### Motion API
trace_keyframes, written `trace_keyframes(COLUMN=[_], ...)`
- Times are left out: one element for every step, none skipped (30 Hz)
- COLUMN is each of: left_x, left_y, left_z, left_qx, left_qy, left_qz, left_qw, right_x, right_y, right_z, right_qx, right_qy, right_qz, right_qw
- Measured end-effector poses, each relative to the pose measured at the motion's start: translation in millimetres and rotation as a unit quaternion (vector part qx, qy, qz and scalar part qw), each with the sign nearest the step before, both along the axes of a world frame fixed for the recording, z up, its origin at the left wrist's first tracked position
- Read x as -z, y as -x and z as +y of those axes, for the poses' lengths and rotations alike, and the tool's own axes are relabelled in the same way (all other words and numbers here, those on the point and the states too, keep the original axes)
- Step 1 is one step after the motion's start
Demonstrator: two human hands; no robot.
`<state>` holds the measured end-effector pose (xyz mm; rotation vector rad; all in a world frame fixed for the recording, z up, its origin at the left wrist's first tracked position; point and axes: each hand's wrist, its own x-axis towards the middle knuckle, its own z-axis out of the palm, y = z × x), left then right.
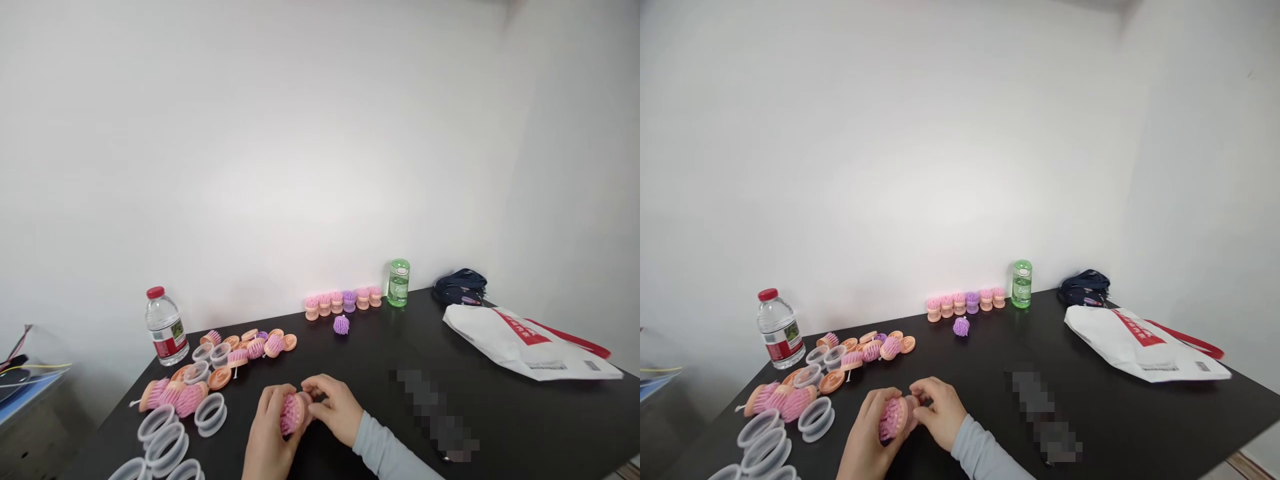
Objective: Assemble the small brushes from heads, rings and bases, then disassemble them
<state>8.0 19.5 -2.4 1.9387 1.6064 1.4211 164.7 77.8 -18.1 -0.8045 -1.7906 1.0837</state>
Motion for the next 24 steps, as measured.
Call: trace_keyframes(left_x=[4.8,10.0,15.0,19.6,23.5,26.5,28.7,30.1,31.0,31.6,32.2,33.0,34.1,35.6,37.3,39.1,40.7,42.1,43.0,43.6,43.9,44.1,44.4,44.9], left_y=[2,4,6,8,10,11,11,11,10,8,6,4,3,1,0,-1,-2,-2,-3,-3,-3,-2,-2,-1], left_z=[2,4,7,9,11,13,13,14,13,13,12,11,11,11,11,12,12,12,12,12,12,12,12,11], left_qx=[-0.005,-0.010,-0.013,-0.015,-0.017,-0.017,-0.015,-0.011,-0.006,-0.003,-0.005,-0.009,-0.017,-0.025,-0.031,-0.034,-0.034,-0.033,-0.031,-0.029,-0.030,-0.034,-0.040,-0.043], left_qy=[-0.003,-0.005,-0.007,-0.008,-0.008,-0.008,-0.007,-0.005,0.000,0.006,0.010,0.013,0.011,0.006,0.000,-0.003,-0.001,0.005,0.015,0.026,0.039,0.050,0.058,0.059], left_qz=[0.015,0.030,0.042,0.050,0.051,0.046,0.035,0.021,0.006,-0.006,-0.016,-0.021,-0.021,-0.017,-0.010,-0.004,0.001,0.003,0.005,0.006,0.006,0.008,0.011,0.014], left_qw=[1.000,1.000,0.999,0.999,0.999,0.999,0.999,1.000,1.000,1.000,1.000,1.000,1.000,1.000,0.999,0.999,0.999,0.999,0.999,0.999,0.999,0.998,0.997,0.997], right_x=[-2,-6,-10,-14,-18,-21,-24,-26,-27,-27,-28,-28,-28,-29,-30,-32,-35,-38,-41,-44,-47,-49,-50,-51], right_y=[0,1,2,4,6,8,11,13,15,16,17,19,20,21,23,25,27,31,35,40,44,49,54,58], right_z=[0,-1,-2,-2,-2,-1,1,5,11,18,27,38,51,65,79,94,109,123,136,148,159,168,176,183], right_qx=[0.003,-0.001,-0.011,-0.023,-0.033,-0.038,-0.035,-0.027,-0.015,0.000,0.015,0.031,0.050,0.071,0.095,0.119,0.142,0.164,0.183,0.198,0.210,0.217,0.219,0.220], right_qy=[-0.020,-0.045,-0.071,-0.098,-0.121,-0.141,-0.159,-0.174,-0.186,-0.193,-0.196,-0.194,-0.191,-0.189,-0.188,-0.188,-0.189,-0.191,-0.194,-0.198,-0.204,-0.211,-0.219,-0.227], right_qz=[-0.014,-0.033,-0.055,-0.077,-0.100,-0.124,-0.148,-0.172,-0.192,-0.208,-0.219,-0.226,-0.232,-0.239,-0.248,-0.256,-0.266,-0.277,-0.289,-0.302,-0.316,-0.330,-0.344,-0.357], right_qw=[1.000,0.998,0.996,0.992,0.987,0.982,0.975,0.969,0.963,0.959,0.956,0.954,0.953,0.950,0.946,0.941,0.935,0.927,0.920,0.911,0.903,0.894,0.886,0.879])
